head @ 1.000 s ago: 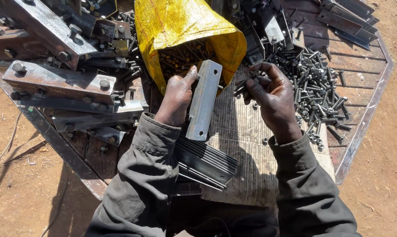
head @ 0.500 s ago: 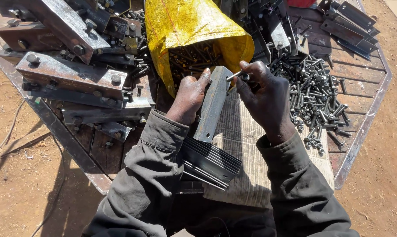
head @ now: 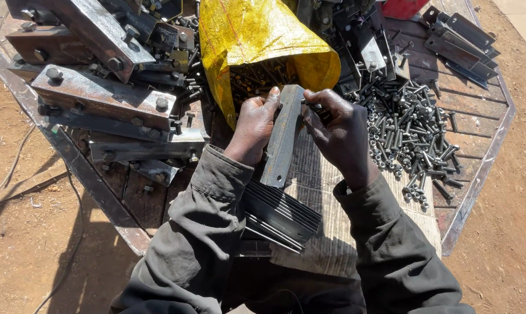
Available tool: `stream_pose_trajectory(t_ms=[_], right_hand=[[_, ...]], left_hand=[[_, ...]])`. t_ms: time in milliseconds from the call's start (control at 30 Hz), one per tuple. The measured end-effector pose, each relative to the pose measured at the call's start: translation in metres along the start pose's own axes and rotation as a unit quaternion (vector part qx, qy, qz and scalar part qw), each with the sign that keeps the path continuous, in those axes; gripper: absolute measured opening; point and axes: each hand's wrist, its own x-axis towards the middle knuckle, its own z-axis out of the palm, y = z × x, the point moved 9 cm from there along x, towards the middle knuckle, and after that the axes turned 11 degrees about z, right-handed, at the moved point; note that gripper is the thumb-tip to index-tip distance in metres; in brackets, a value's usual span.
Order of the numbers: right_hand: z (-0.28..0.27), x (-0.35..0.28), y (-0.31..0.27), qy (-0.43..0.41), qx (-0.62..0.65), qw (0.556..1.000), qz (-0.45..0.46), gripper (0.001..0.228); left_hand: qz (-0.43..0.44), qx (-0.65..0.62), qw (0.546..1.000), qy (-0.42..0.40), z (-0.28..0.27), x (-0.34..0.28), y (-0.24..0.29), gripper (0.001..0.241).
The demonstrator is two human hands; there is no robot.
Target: Assembling metal plates by inserting bolts into pre-drilled holes.
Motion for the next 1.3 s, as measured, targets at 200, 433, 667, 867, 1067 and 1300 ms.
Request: stream_pose_trajectory(t_ms=[200,433,667,867,1067,1300], right_hand=[[-0.010,-0.014,0.021,-0.045,0.157,0.979,0.123,0.024],[0.007,-0.069,0.015,-0.087,0.255,0.947,0.177,0.014],[0.011,-0.081,-0.010,-0.096,0.085,0.990,0.051,0.018],[0.010,-0.066,-0.024,-0.113,-0.009,0.991,0.069,0.059],[0.012,-0.034,-0.002,-0.107,-0.007,0.965,0.238,0.095],[-0.046,-0.034,0.053,-0.066,-0.087,0.964,0.243,0.081]], left_hand=[[-0.062,-0.033,0.997,0.027,-0.005,-0.021,0.042,0.035],[-0.062,-0.072,0.995,0.033,-0.018,-0.003,-0.003,0.060],[-0.079,-0.101,0.990,0.054,-0.019,0.007,-0.022,0.066],[-0.067,-0.148,0.986,0.044,-0.015,-0.001,-0.006,0.061],[-0.123,-0.303,0.929,-0.171,0.031,-0.014,-0.013,0.058],[-0.120,-0.232,0.895,-0.361,0.045,-0.042,0.024,0.105]])
